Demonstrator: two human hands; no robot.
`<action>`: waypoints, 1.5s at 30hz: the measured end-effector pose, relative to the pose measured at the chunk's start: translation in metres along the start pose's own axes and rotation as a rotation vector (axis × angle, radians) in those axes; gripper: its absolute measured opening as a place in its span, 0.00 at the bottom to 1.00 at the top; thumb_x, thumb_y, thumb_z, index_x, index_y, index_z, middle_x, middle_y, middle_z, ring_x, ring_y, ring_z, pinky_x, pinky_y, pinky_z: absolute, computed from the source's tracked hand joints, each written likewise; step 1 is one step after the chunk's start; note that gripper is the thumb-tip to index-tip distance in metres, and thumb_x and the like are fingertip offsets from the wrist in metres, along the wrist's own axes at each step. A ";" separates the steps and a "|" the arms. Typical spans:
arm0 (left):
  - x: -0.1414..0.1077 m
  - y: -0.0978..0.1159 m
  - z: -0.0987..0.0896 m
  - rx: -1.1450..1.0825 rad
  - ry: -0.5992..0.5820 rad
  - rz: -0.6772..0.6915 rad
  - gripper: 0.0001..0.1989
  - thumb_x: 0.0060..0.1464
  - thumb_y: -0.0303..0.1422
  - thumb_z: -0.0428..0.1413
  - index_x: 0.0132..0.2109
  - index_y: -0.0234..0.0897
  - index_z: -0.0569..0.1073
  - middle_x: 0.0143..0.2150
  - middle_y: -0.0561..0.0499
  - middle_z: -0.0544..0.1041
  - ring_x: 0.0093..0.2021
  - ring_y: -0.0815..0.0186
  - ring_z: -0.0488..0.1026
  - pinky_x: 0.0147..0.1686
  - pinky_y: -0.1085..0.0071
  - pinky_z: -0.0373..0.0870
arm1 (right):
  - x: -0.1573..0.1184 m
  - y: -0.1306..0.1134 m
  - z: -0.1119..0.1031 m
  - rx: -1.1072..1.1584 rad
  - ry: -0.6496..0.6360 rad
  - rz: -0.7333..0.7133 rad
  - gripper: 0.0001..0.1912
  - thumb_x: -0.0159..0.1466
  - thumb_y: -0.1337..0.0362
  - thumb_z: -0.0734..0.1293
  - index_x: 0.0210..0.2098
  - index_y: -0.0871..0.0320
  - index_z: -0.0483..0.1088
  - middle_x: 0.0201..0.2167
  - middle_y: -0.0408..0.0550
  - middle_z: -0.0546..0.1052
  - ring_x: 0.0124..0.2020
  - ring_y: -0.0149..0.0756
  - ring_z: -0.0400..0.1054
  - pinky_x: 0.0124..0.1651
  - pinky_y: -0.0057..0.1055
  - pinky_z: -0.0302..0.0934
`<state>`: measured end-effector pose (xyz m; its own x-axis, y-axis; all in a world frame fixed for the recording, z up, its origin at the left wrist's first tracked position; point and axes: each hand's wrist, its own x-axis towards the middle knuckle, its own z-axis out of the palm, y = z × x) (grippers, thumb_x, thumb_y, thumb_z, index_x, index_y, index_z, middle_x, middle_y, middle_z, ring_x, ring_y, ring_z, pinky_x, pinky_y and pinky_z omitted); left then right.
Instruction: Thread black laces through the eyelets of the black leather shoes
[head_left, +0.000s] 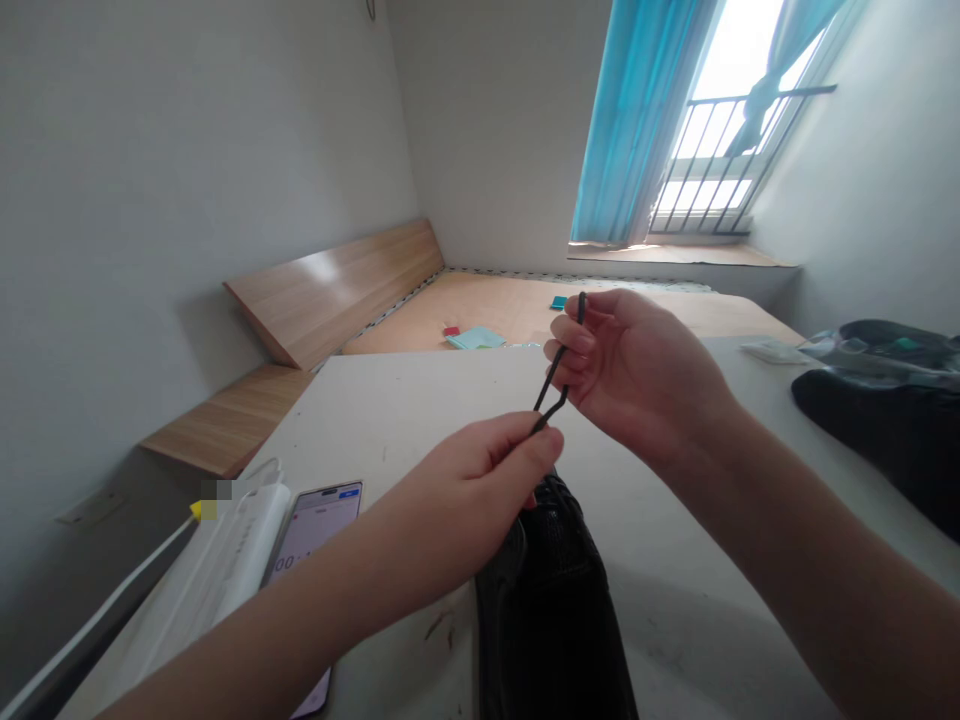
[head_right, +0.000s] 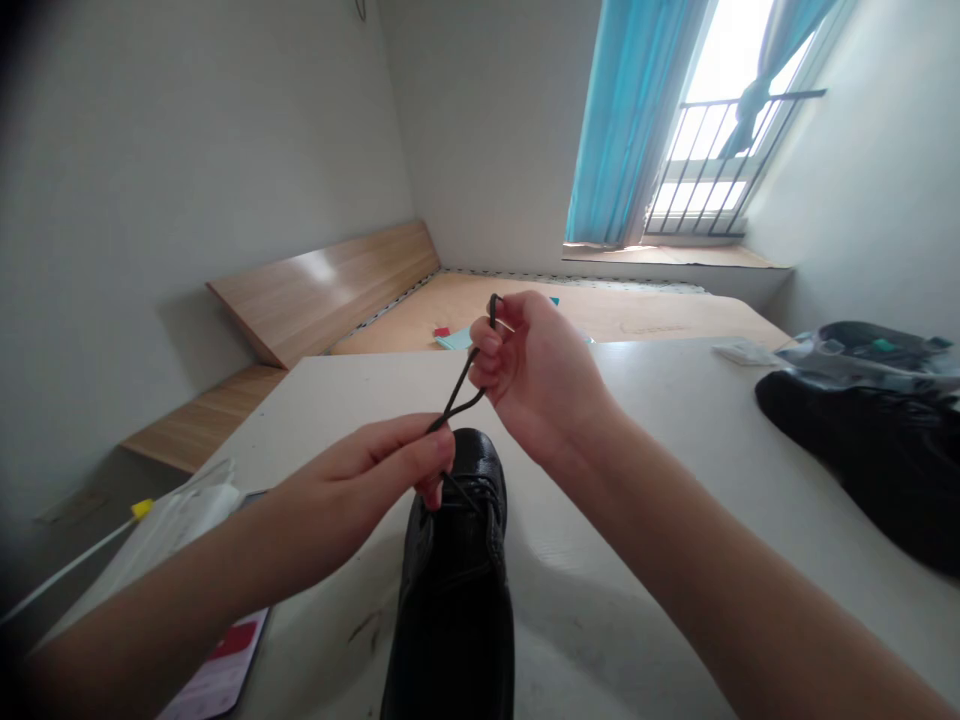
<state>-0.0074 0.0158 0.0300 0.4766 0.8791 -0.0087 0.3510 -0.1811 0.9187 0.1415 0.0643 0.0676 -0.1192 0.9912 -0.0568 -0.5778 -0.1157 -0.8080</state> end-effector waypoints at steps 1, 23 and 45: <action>0.001 0.001 -0.001 -0.031 0.041 0.014 0.19 0.64 0.45 0.46 0.28 0.39 0.65 0.27 0.57 0.66 0.32 0.68 0.64 0.33 0.71 0.59 | 0.004 -0.002 -0.003 -0.017 -0.004 -0.010 0.12 0.62 0.70 0.56 0.22 0.57 0.55 0.15 0.37 0.54 0.17 0.25 0.45 0.20 0.23 0.44; -0.008 0.019 -0.019 0.097 0.155 0.047 0.18 0.64 0.38 0.45 0.27 0.39 0.67 0.26 0.57 0.67 0.30 0.68 0.65 0.29 0.72 0.59 | 0.007 -0.025 -0.036 -1.206 -0.781 0.204 0.10 0.64 0.56 0.67 0.38 0.57 0.70 0.31 0.43 0.74 0.25 0.27 0.64 0.25 0.23 0.59; -0.023 0.028 -0.019 0.702 0.217 0.357 0.16 0.65 0.32 0.44 0.30 0.39 0.71 0.43 0.50 0.69 0.45 0.60 0.64 0.49 0.61 0.59 | 0.011 -0.008 -0.030 -0.601 -0.670 0.272 0.09 0.63 0.62 0.67 0.30 0.61 0.75 0.30 0.44 0.74 0.31 0.28 0.66 0.35 0.25 0.62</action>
<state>-0.0237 -0.0015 0.0630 0.5139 0.7689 0.3805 0.6652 -0.6372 0.3892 0.1687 0.0777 0.0555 -0.7364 0.6706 -0.0898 0.0298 -0.1004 -0.9945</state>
